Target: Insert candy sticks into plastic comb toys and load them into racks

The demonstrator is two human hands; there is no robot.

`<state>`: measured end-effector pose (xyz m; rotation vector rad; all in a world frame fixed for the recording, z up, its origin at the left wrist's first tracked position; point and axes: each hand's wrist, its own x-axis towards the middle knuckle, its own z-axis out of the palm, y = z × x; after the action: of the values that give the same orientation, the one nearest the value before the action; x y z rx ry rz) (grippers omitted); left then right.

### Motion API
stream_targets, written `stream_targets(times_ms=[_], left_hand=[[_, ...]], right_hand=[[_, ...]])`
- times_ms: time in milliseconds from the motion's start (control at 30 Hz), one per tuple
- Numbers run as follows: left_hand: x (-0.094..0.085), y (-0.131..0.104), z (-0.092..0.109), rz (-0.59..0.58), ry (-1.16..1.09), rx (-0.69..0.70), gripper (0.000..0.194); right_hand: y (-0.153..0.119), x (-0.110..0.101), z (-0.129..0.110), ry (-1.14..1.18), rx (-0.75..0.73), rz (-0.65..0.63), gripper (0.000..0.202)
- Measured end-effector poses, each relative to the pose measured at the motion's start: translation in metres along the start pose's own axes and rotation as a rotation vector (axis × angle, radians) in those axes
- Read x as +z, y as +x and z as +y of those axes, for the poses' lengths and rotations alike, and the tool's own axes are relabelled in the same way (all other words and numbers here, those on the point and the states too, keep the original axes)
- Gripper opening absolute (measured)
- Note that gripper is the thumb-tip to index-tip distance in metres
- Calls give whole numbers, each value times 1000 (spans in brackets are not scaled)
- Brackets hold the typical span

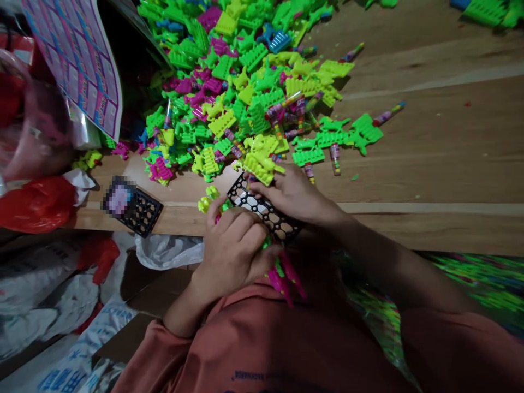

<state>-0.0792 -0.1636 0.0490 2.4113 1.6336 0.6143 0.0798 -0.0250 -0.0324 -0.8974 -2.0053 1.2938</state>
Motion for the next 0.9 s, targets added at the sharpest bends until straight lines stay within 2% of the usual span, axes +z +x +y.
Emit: stream_targets(times_ms=[100,200,333,400,500,600,667,700,733,800,867,900], left_hand=[[0,1,2,-7,6,-17,24],[2,4,3,4,-12,-27,35],[4,6,2,22,-42,-29,51],[4,5,1,27,-60,-27,52],[3,4,-1,20,-67,-18,46],[3,5,-3,2,-51,-4,40],[4,6,-3,0,-41,-1,40],[4,6,-3,5,-39,-4,40],[5,6,-2,12,-39,-9,40],[7,6,0,32,-49,-27,34],[9,5,1,59,-73,-40,28],[10,4,1,69,-84,-45,27]], right_hand=[[11,12,2,14,-51,-70,13],[18,20,7,-26,-72,-135,13],[19,31,15,-82,-119,-164,29],[18,36,17,-122,-185,-186,32],[19,43,15,-172,-285,-236,27],[24,37,6,-169,-326,-324,28],[24,17,-2,-168,-317,-338,31],[23,2,-4,-187,-289,-291,32],[20,-18,-6,-227,-250,-202,33],[12,-65,1,-365,-137,69,33],[2,-114,22,-577,-72,299,35],[-4,-137,38,-689,-30,348,38]])
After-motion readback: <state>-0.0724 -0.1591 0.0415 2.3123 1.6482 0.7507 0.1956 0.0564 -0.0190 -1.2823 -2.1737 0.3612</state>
